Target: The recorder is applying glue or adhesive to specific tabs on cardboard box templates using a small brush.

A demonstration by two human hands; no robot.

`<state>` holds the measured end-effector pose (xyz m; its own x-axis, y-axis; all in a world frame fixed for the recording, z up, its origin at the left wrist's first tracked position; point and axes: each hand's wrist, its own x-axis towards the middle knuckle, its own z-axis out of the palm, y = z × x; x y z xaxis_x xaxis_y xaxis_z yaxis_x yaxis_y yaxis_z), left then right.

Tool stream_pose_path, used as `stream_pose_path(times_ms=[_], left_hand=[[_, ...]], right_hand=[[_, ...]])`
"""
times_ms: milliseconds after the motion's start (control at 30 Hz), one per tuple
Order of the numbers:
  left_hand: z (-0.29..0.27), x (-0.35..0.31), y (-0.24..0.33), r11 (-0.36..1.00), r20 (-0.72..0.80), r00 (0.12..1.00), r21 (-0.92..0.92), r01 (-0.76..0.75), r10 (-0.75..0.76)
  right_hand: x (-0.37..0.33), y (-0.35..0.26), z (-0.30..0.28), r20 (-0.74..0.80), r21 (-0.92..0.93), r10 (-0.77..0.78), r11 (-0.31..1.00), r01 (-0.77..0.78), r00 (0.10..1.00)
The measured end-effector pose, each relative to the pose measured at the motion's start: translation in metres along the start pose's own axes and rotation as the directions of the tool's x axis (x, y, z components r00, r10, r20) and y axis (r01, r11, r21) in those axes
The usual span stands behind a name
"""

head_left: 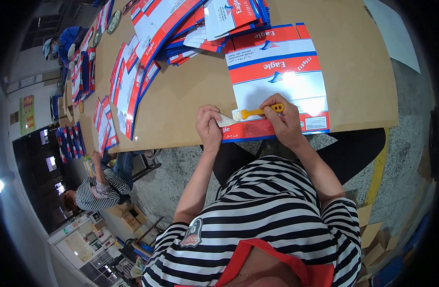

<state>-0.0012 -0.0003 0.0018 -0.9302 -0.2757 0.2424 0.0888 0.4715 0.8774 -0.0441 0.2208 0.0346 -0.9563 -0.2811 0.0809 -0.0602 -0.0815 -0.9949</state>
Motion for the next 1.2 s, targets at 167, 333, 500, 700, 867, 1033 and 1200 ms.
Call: stream_pose_path(times_ms=[167, 333, 500, 700, 867, 1033, 1200], left_hand=[[0.0, 0.0, 0.0, 1.0, -0.003, 1.0, -0.011, -0.001, 0.001], [0.001, 0.0, -0.001, 1.0, -0.006, 1.0, -0.011, -0.016, 0.016], [0.001, 0.0, -0.004, 0.999, -0.008, 0.999, -0.008, -0.033, 0.033], [0.003, 0.002, 0.0, 1.0, 0.017, 1.0, 0.015, 0.006, -0.006], [-0.001, 0.004, 0.002, 0.99, 0.043, 0.997, 0.128, 0.053, -0.059], [-0.05, 0.003, -0.017, 0.929, 0.154, 0.979, 0.324, -0.18, 0.136], [-0.079, -0.013, -0.014, 0.755, 0.422, 0.896, 0.539, -0.373, 0.142]], right_hand=[[0.003, 0.002, 0.001, -0.022, -0.032, 0.012, 0.999, -0.013, 1.0], [0.002, 0.007, 0.004, 0.018, -0.091, -0.026, 0.995, 0.028, 0.999], [0.0, -0.003, -0.003, 0.075, -0.117, -0.01, 0.993, 0.019, 0.997], [-0.015, -0.013, -0.026, -0.181, -0.001, -0.017, 1.0, 0.017, 0.983], [-0.025, -0.011, -0.052, -0.31, 0.185, -0.006, 0.981, 0.067, 0.951], [-0.023, -0.011, -0.044, -0.317, 0.291, 0.036, 0.955, 0.061, 0.948], [0.0, -0.011, -0.006, -0.175, 0.624, 0.273, 0.774, -0.108, 0.946]])
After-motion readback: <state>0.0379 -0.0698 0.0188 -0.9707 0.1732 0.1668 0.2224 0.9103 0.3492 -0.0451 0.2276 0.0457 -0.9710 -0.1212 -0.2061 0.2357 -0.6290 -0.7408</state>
